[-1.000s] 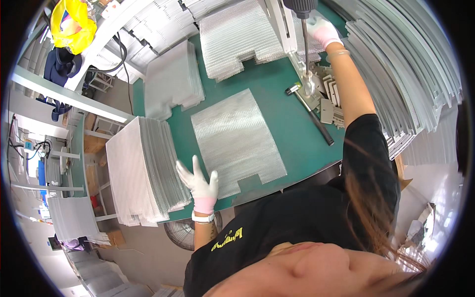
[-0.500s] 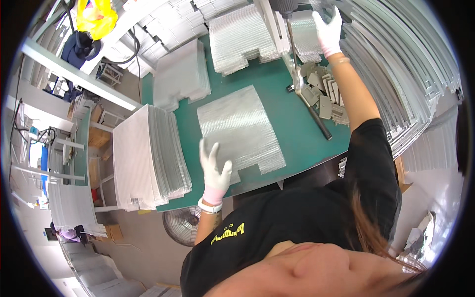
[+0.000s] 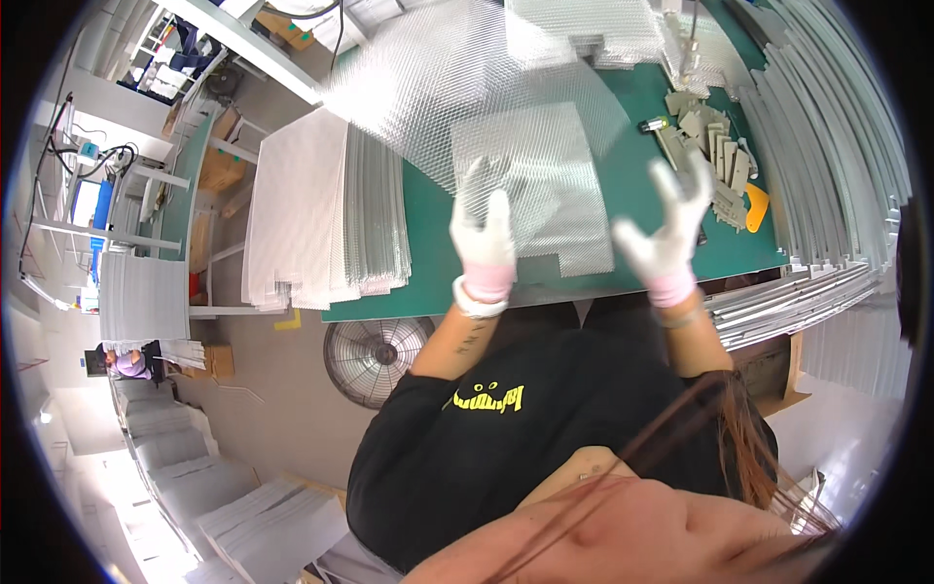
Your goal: The person assembles air filters by placing a plastic frame onto a sheet of bubble wrap, securing it with a power drill, and wiping the surface with a yellow cloth. The process is repeated for multiple units on a green workbench.
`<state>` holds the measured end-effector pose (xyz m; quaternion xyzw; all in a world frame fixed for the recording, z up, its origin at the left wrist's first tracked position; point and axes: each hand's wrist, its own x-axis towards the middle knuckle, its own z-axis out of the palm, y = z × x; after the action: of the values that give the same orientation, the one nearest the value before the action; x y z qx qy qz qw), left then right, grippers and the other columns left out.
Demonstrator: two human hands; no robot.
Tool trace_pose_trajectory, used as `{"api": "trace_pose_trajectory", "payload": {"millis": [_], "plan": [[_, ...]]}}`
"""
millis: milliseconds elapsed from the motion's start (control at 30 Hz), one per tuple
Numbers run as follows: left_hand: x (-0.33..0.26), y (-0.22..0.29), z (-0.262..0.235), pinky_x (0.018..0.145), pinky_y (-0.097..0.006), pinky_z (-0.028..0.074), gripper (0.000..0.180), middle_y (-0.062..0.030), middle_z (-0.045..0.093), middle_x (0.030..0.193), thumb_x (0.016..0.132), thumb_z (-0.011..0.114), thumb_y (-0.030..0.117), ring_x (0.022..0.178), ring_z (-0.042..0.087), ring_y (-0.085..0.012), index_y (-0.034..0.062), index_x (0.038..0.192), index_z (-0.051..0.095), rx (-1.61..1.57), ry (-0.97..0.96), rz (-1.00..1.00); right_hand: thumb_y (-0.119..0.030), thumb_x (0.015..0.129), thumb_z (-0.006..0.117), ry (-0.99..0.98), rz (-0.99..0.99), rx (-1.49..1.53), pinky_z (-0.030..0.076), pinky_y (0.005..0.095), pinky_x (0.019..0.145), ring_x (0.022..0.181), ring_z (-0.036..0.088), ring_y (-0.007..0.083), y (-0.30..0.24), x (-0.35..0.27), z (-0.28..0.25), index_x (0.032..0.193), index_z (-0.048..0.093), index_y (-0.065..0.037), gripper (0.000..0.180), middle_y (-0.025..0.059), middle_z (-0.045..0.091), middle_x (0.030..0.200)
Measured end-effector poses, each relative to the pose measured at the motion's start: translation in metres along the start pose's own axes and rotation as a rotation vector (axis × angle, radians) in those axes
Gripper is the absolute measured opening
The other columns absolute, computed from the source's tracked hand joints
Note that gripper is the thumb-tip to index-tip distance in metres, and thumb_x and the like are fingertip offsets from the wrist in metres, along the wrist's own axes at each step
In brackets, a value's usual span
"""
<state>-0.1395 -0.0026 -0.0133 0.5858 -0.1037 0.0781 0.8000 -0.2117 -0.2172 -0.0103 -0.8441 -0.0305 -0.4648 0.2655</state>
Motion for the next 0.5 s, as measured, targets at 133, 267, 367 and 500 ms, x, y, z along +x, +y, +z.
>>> {"api": "trace_pose_trajectory", "payload": {"millis": [133,267,367,500], "plan": [[-0.015,0.02,-0.062,0.087,-0.028,0.052,0.066,-0.0114,0.059,0.13,0.089,0.069,0.0,0.109,0.06,-0.0167,-0.006,0.148,0.038,0.036,-0.118,-0.103,-0.014,0.077,0.079,-0.38,0.503,0.252,0.052,0.0326,0.09,0.098,0.066,0.0256,-0.005,0.008,-0.03,0.153,0.036,-0.007,0.088,0.0189,0.065,0.117],[-0.028,0.006,-0.076,0.087,-0.031,0.053,0.092,-0.0157,0.062,0.123,0.083,0.082,0.017,0.106,0.062,-0.0199,-0.0041,0.154,0.027,0.47,-0.108,0.143,-0.011,0.078,0.076,-0.655,0.592,0.214,0.054,0.0309,0.087,0.092,0.068,0.0227,-0.018,0.001,-0.021,0.153,0.036,-0.005,0.086,0.0174,0.066,0.121],[-0.02,0.0,-0.085,0.091,-0.037,0.051,0.091,-0.0183,0.061,0.119,0.074,0.086,0.022,0.105,0.062,-0.0283,-0.0045,0.148,0.038,0.977,-0.259,0.076,-0.014,0.079,0.075,-0.6,0.464,0.149,0.052,0.0347,0.093,0.106,0.066,0.0305,-0.011,-0.021,-0.001,0.15,0.039,-0.005,0.08,0.0194,0.063,0.129],[-0.008,-0.016,-0.088,0.091,-0.041,0.051,0.087,-0.0193,0.061,0.112,0.073,0.084,0.028,0.105,0.061,-0.0353,-0.0049,0.142,0.045,1.258,-0.367,0.082,-0.016,0.081,0.075,-0.606,0.427,0.085,0.051,0.0389,0.098,0.117,0.061,0.0361,-0.003,-0.043,0.018,0.146,0.043,-0.005,0.074,0.0203,0.06,0.133]]}}
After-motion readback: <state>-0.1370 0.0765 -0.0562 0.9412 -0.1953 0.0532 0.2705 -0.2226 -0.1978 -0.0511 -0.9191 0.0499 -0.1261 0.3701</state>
